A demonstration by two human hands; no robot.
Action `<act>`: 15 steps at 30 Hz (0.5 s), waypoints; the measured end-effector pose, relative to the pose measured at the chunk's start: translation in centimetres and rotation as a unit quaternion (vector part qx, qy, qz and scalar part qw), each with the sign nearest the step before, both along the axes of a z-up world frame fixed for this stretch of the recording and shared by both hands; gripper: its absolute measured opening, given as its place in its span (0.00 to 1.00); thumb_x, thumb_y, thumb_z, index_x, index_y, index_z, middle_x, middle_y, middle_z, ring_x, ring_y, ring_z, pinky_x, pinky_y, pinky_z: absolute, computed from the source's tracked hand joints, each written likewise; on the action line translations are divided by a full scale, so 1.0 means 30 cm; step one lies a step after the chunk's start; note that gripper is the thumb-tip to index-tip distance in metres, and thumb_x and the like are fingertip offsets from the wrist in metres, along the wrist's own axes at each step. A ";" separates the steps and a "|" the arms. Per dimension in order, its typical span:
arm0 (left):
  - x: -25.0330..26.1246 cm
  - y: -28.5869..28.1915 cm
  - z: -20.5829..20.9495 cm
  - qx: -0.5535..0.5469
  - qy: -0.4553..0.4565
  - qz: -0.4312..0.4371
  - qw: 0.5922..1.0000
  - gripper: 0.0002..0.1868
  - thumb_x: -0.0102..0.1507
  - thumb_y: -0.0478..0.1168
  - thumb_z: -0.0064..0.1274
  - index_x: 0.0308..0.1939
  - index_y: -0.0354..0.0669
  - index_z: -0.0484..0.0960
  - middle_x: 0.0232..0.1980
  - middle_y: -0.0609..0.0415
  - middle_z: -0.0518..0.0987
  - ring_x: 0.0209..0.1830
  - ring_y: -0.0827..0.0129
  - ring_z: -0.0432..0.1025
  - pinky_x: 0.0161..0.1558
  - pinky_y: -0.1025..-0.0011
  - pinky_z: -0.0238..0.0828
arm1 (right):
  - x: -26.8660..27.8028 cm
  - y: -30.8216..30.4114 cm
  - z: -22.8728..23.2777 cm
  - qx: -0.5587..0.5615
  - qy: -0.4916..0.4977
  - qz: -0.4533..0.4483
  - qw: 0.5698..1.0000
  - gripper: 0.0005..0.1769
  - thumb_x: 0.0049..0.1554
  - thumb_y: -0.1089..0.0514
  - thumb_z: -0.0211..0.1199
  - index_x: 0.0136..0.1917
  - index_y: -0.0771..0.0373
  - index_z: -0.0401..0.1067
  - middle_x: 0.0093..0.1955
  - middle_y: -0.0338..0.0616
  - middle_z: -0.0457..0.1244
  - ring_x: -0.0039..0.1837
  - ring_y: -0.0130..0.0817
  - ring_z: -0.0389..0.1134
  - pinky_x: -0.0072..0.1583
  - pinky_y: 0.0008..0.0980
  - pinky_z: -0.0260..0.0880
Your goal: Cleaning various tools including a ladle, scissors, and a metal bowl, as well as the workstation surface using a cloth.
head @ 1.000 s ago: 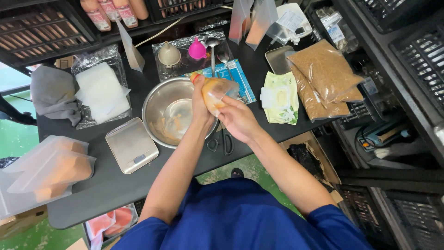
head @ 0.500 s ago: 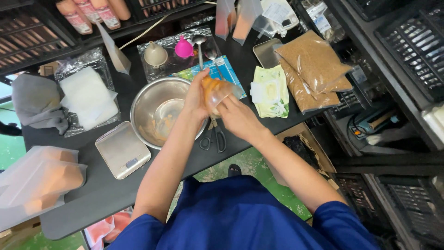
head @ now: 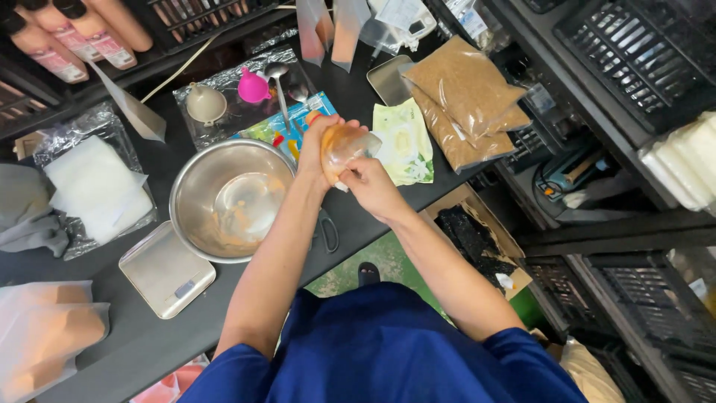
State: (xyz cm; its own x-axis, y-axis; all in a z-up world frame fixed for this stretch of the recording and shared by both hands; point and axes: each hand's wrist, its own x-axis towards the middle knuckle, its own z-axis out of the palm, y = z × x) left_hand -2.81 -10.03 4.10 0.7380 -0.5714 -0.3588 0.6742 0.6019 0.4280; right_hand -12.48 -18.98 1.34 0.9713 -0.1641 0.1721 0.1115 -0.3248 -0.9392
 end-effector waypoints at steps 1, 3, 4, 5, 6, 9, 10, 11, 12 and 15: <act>0.017 -0.018 -0.046 -0.001 0.000 0.002 1.000 0.10 0.57 0.42 0.61 0.32 0.40 0.78 0.40 0.43 0.85 0.43 0.52 0.82 0.46 0.53 0.83 | 0.004 -0.026 -0.027 -0.001 0.000 0.002 1.000 0.14 0.56 0.63 0.60 0.28 0.58 0.70 0.25 0.28 0.58 0.33 0.21 0.57 0.38 0.22 0.57; 0.058 -0.039 -0.136 -0.002 -0.016 -0.004 1.000 0.12 0.57 0.45 0.60 0.34 0.40 0.80 0.42 0.44 0.85 0.45 0.54 0.81 0.49 0.54 0.81 | 0.018 -0.061 -0.083 -0.023 0.008 0.014 1.000 0.11 0.59 0.64 0.59 0.36 0.59 0.77 0.31 0.34 0.63 0.37 0.24 0.62 0.43 0.24 0.64; 0.086 -0.030 -0.175 -0.002 -0.016 -0.001 1.000 0.12 0.57 0.45 0.60 0.34 0.40 0.80 0.42 0.44 0.85 0.45 0.54 0.81 0.49 0.54 0.81 | 0.000 -0.059 -0.008 -0.023 0.008 0.017 1.000 0.11 0.59 0.64 0.59 0.36 0.59 0.77 0.31 0.34 0.63 0.37 0.24 0.62 0.43 0.24 0.64; 0.112 -0.020 -0.215 -0.006 -0.003 0.023 1.000 0.12 0.57 0.44 0.61 0.34 0.40 0.80 0.39 0.46 0.84 0.42 0.55 0.80 0.46 0.56 0.81 | -0.020 -0.057 0.067 -0.102 -0.031 -0.007 0.994 0.07 0.60 0.66 0.58 0.45 0.64 0.77 0.42 0.42 0.64 0.47 0.37 0.66 0.50 0.32 0.68; 0.141 -0.009 -0.252 -0.011 0.010 0.049 0.999 0.12 0.56 0.44 0.62 0.35 0.40 0.80 0.36 0.47 0.83 0.38 0.56 0.80 0.43 0.57 0.81 | -0.037 -0.056 0.144 -0.181 -0.072 -0.029 0.980 0.12 0.60 0.69 0.56 0.54 0.68 0.77 0.52 0.49 0.65 0.56 0.50 0.70 0.58 0.40 0.72; 0.094 0.004 -0.170 0.012 0.009 0.054 0.998 0.14 0.56 0.47 0.66 0.36 0.43 0.81 0.37 0.51 0.84 0.37 0.63 0.80 0.42 0.64 0.82 | 0.001 -0.084 0.106 -0.394 -0.221 -0.018 0.892 0.14 0.62 0.71 0.54 0.60 0.73 0.71 0.57 0.52 0.60 0.64 0.51 0.65 0.56 0.34 0.74; 0.098 -0.002 -0.176 0.013 0.010 0.059 0.998 0.14 0.56 0.47 0.66 0.36 0.43 0.81 0.37 0.51 0.84 0.37 0.63 0.80 0.42 0.64 0.82 | 0.017 -0.093 0.093 -0.392 -0.222 -0.013 0.893 0.14 0.62 0.71 0.54 0.60 0.73 0.71 0.57 0.52 0.60 0.64 0.51 0.65 0.56 0.34 0.74; 0.100 -0.008 -0.180 0.032 -0.001 0.050 0.998 0.18 0.57 0.50 0.66 0.39 0.42 0.80 0.38 0.52 0.82 0.38 0.64 0.80 0.41 0.66 0.82 | 0.032 -0.102 0.082 -0.462 -0.262 -0.019 0.847 0.10 0.60 0.71 0.56 0.54 0.74 0.72 0.53 0.54 0.60 0.62 0.52 0.66 0.52 0.36 0.75; 0.105 -0.015 -0.183 0.050 -0.013 0.041 0.998 0.21 0.59 0.53 0.66 0.43 0.41 0.79 0.39 0.53 0.81 0.38 0.66 0.80 0.40 0.67 0.82 | 0.050 -0.112 0.072 -0.529 -0.301 -0.024 0.793 0.06 0.58 0.71 0.59 0.49 0.74 0.73 0.50 0.56 0.61 0.60 0.54 0.66 0.48 0.37 0.76; 0.125 -0.020 -0.263 0.049 0.041 0.059 0.996 0.23 0.62 0.50 0.64 0.49 0.36 0.75 0.40 0.51 0.77 0.38 0.61 0.79 0.40 0.63 0.82 | 0.122 -0.158 -0.020 -0.537 -0.301 -0.010 0.788 0.06 0.58 0.68 0.60 0.47 0.72 0.76 0.54 0.51 0.62 0.62 0.51 0.65 0.48 0.34 0.76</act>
